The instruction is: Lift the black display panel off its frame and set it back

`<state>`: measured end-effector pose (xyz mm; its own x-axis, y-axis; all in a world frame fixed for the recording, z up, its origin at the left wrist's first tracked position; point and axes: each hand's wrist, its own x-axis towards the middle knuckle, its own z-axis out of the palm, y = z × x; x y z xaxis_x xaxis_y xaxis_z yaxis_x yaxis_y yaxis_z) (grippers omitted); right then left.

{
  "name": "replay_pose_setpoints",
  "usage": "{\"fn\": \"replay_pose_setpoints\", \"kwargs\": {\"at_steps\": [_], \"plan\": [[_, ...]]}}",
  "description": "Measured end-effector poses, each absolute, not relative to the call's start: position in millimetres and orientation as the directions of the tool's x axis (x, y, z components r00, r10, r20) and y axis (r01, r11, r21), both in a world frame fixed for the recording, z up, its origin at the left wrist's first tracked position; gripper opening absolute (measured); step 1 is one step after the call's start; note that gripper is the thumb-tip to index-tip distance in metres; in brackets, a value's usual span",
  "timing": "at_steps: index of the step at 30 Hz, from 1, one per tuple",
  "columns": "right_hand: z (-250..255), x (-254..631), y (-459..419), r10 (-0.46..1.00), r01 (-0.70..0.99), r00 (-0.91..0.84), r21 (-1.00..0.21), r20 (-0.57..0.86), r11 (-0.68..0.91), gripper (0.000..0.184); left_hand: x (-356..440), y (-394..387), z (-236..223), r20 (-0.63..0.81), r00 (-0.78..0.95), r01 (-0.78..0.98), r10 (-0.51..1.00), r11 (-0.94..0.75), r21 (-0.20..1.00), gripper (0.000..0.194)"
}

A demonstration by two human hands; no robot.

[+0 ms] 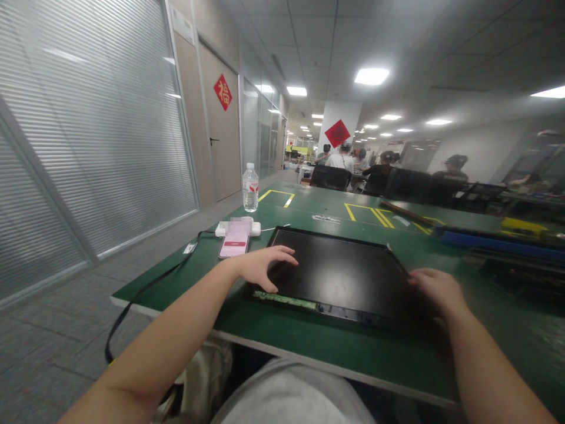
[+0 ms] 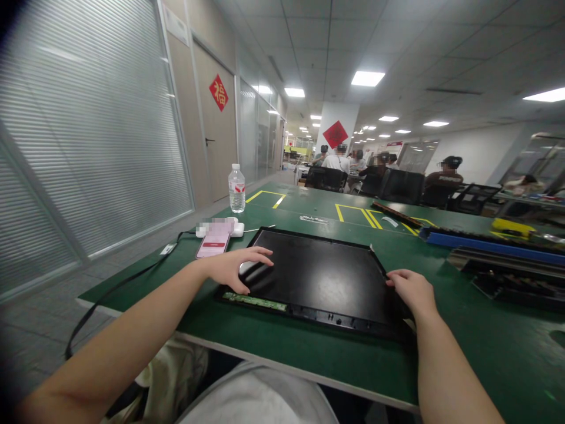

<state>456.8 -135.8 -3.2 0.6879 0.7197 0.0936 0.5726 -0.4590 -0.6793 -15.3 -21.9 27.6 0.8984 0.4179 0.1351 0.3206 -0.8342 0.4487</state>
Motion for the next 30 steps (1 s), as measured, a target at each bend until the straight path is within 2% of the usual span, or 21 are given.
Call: {"fn": "replay_pose_setpoints", "kwargs": {"at_steps": [7,12,16,19,22,30], "plan": [[3,450,-137,0.709,0.566,0.701,-0.659,0.069,-0.495,0.024,-16,-20,26,0.132,0.898,0.321,0.419,-0.831,0.454,0.076],[4,450,-138,0.719,0.581,0.690,-0.651,0.076,-0.489,0.024,-16,-20,26,0.129,0.851,0.399,0.510,-0.785,0.473,0.066],[5,449,-138,0.724,0.597,0.681,-0.655,0.108,-0.464,0.023,-13,-12,17,0.188,0.736,0.551,0.650,-0.737,0.392,0.046],[5,448,-137,0.725,0.602,0.679,-0.653,0.118,-0.458,0.022,-11,-5,9,0.195,0.622,0.700,0.758,-0.650,0.295,0.043],[4,447,-136,0.723,0.600,0.683,-0.649,0.109,-0.469,0.024,-9,-1,5,0.157,0.568,0.774,0.808,-0.589,0.233,0.041],[2,448,-135,0.721,0.551,0.689,-0.697,0.072,-0.458,0.025,-8,4,4,0.158,0.507,0.806,0.847,-0.531,0.261,0.037]]}}
